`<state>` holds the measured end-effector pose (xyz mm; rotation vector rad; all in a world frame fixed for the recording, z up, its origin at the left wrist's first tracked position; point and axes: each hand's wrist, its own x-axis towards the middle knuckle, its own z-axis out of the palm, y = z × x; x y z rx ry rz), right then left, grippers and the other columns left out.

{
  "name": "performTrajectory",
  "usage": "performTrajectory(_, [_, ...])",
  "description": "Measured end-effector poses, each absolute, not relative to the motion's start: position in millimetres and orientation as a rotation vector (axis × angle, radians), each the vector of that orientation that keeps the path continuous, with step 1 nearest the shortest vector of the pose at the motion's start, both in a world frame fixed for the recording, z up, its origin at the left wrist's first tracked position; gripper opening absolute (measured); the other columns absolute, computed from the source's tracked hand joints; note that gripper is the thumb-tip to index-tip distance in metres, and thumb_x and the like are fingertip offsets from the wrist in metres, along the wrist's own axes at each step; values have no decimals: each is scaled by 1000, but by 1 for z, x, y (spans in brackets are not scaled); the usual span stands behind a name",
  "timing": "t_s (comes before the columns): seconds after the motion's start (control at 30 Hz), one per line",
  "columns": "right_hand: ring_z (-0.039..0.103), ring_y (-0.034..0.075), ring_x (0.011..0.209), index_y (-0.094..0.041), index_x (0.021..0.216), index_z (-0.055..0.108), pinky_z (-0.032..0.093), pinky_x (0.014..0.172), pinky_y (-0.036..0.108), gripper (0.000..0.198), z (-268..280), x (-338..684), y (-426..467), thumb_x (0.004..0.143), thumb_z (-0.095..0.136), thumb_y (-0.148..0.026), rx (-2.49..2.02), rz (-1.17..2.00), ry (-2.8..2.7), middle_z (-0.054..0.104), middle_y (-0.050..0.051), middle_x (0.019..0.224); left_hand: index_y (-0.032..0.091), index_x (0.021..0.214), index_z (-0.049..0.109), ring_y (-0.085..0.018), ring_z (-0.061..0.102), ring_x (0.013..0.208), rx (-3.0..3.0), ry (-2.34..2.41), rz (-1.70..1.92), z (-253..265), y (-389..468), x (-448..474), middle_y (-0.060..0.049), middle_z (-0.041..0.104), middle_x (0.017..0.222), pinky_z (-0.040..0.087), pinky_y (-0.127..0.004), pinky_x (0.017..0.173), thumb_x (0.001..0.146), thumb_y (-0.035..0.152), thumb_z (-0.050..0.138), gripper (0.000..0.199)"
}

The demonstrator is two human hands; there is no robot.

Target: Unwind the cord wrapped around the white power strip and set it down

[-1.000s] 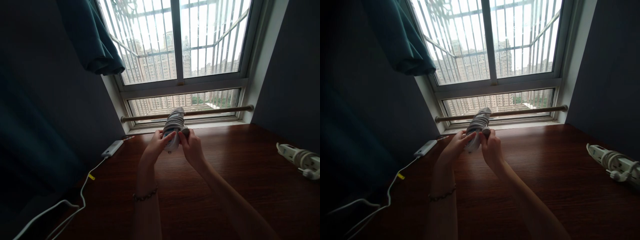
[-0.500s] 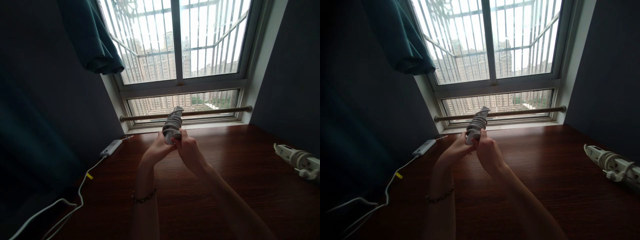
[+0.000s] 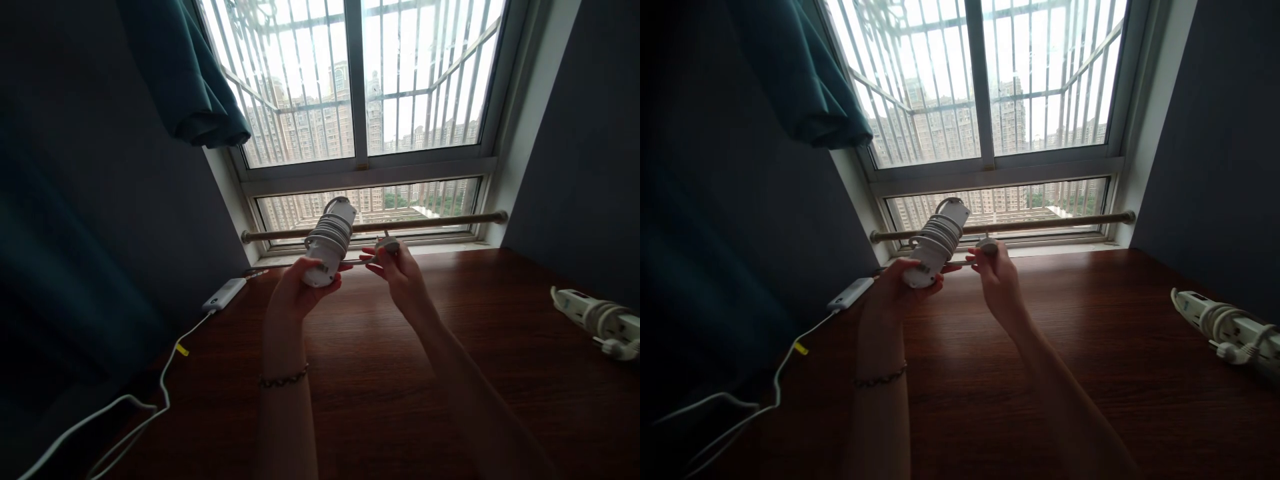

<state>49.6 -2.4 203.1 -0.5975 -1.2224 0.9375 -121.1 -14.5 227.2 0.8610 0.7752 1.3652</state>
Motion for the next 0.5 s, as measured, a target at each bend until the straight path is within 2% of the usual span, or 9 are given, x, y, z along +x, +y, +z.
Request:
performTrajectory(0.1, [68,19,85,-18,86,51,53,78,34,20,207,54,2,83,57,-37,-490,1285,-911,69,8,86,12,88,58,-15,59,68,771,611,1360,231,-19,-121,-10,65,86,54,-31,65,70,17,51,20])
performTrajectory(0.2, [68,19,83,-16,78,53,55,79,33,15,208,55,7,86,54,-28,-422,1496,-667,70,10,83,12,89,57,-15,60,70,749,566,1385,233,-21,-120,-10,64,87,54,-32,69,70,17,50,20])
performTrajectory(0.37, [69,15,75,-14,70,55,56,76,25,16,195,50,20,83,50,-6,-446,1627,-504,69,8,74,11,86,58,-16,61,67,799,731,1421,235,-26,-114,-8,64,77,54,-38,72,67,16,54,20])
performTrajectory(0.5, [70,18,73,-14,70,51,58,73,31,18,188,46,26,87,47,-10,-468,1740,-507,68,10,74,10,82,59,-16,60,60,906,855,1401,236,-33,-112,-5,62,69,55,-39,69,62,16,59,21])
